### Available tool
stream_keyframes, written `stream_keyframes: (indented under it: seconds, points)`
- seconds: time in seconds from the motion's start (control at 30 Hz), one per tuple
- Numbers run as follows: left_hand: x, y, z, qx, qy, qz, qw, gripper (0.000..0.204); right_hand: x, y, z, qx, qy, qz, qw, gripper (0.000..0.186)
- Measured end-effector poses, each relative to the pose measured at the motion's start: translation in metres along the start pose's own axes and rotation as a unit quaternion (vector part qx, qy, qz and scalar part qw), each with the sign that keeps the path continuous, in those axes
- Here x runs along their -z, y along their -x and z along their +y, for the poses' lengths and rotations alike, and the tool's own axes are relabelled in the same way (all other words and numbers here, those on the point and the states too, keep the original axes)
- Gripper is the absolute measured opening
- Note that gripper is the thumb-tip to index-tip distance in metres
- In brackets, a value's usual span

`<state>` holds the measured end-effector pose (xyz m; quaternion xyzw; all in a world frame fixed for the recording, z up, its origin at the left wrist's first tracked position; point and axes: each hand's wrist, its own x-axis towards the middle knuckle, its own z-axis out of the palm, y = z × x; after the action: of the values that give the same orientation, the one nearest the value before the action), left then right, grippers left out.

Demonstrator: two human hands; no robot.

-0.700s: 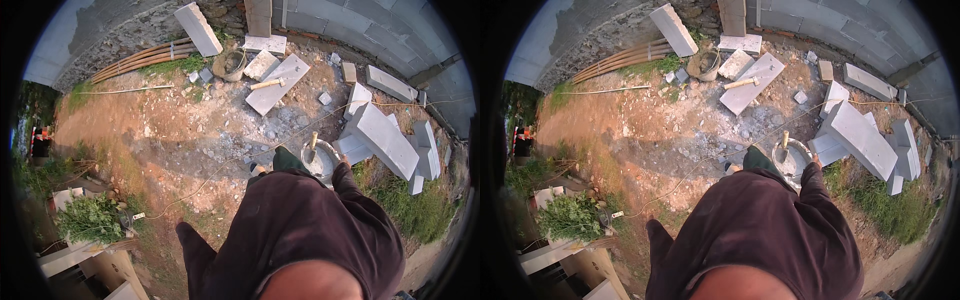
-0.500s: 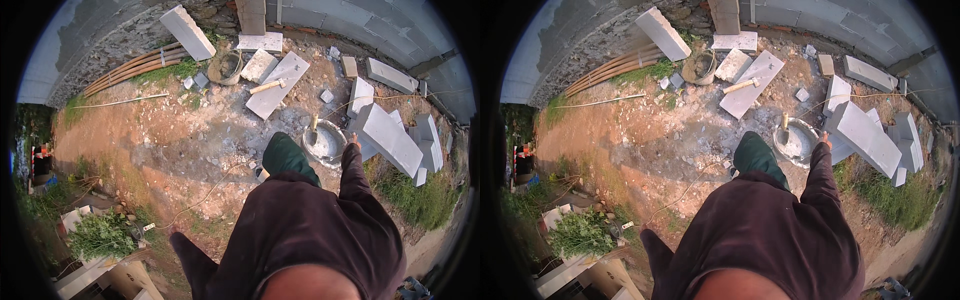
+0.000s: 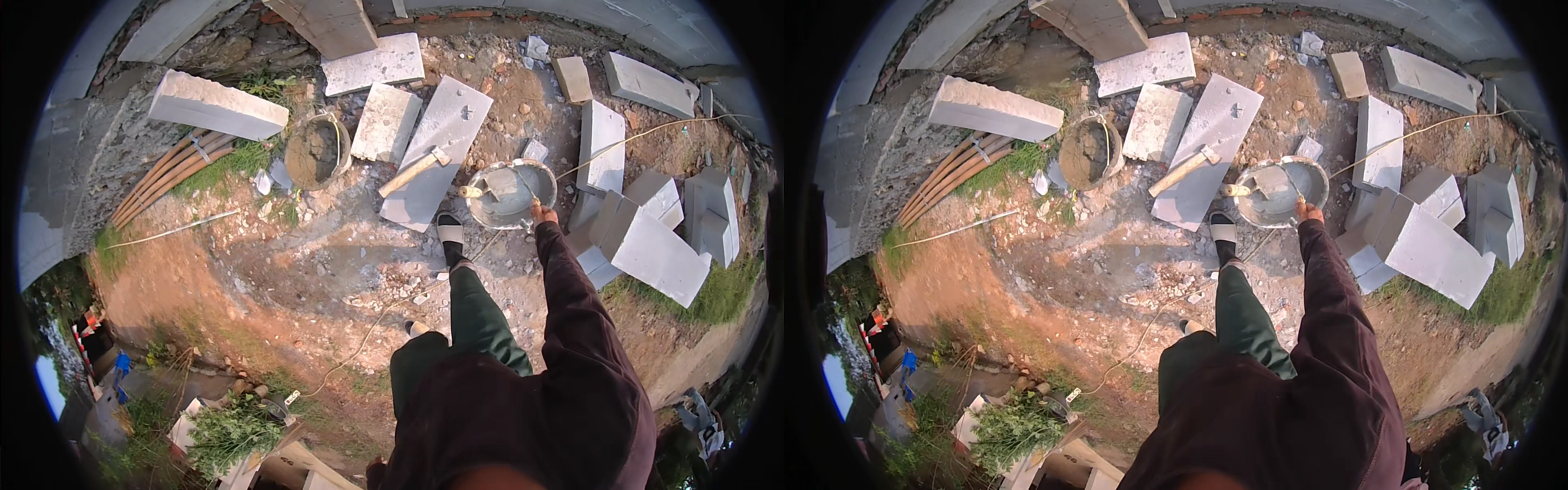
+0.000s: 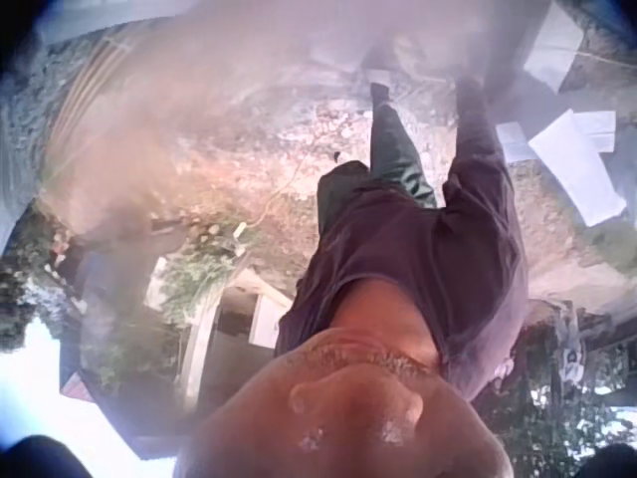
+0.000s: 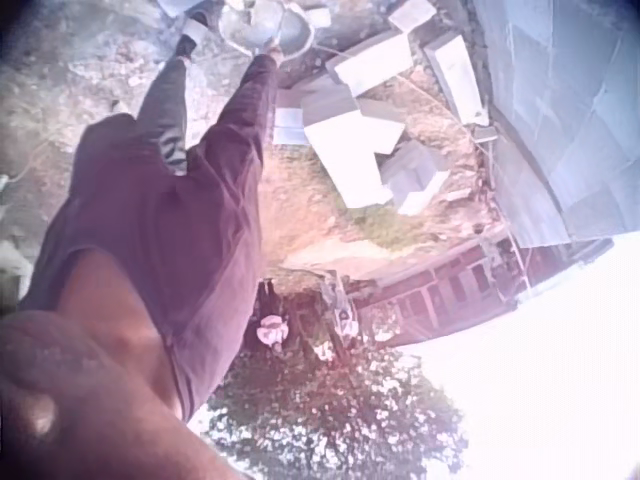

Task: The person walks to a construction site, picks up a bucket of mortar, and uses a trowel to apply mortar to a partially built wall. They place concrete blocks onto the wall, adjust their position, and continue applying mortar between blocks.

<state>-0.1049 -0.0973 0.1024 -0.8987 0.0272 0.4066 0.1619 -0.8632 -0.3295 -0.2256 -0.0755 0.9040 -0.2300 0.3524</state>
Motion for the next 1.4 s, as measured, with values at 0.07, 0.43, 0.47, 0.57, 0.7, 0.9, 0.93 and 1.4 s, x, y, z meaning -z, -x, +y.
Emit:
stream_keyframes:
  seconds: [0.07, 0.43, 0.47, 0.57, 0.7, 0.9, 0.93, 1.4]
  points:
    - [0.032, 0.011, 0.037, 0.056, 0.059, 0.035, 0.996, 0.042, -0.015, -0.015, -0.020, 0.013, 0.015, -0.028, 0.999, 0.053]
    - [0.118, 0.052, 0.223, -0.350, -0.617, 0.087, 0.700, 0.034, 0.016, -0.124, -0.038, 0.048, 0.007, 0.244, 0.969, 0.039]
    - [0.103, 0.048, 0.240, -0.340, -0.579, 0.061, 0.738, 0.025, 0.005, -0.099, -0.043, -0.033, -0.055, 0.164, 0.984, 0.048]
    - [0.065, 0.035, 0.297, -0.401, -0.698, 0.052, 0.592, 0.030, -0.068, -0.057, -0.047, -0.206, -0.083, -0.029, 0.975, 0.075]
    - [0.034, 0.027, 0.399, -0.278, -0.412, 0.042, 0.867, 0.043, -0.200, -0.100, -0.033, -0.367, -0.257, -0.022, 0.894, 0.084]
    - [0.070, -0.065, 0.500, -0.310, -0.448, 0.039, 0.838, 0.045, -0.250, -0.118, 0.005, -0.240, -0.091, -0.010, 0.966, 0.053]
    - [0.063, -0.073, 0.505, -0.321, -0.435, 0.026, 0.841, 0.044, -0.243, -0.095, -0.007, -0.239, -0.111, -0.008, 0.965, 0.051]
    - [-0.112, -0.067, 0.621, -0.577, -0.521, -0.043, 0.628, 0.042, -0.312, 0.045, 0.038, -0.196, -0.059, 0.270, 0.941, 0.048]
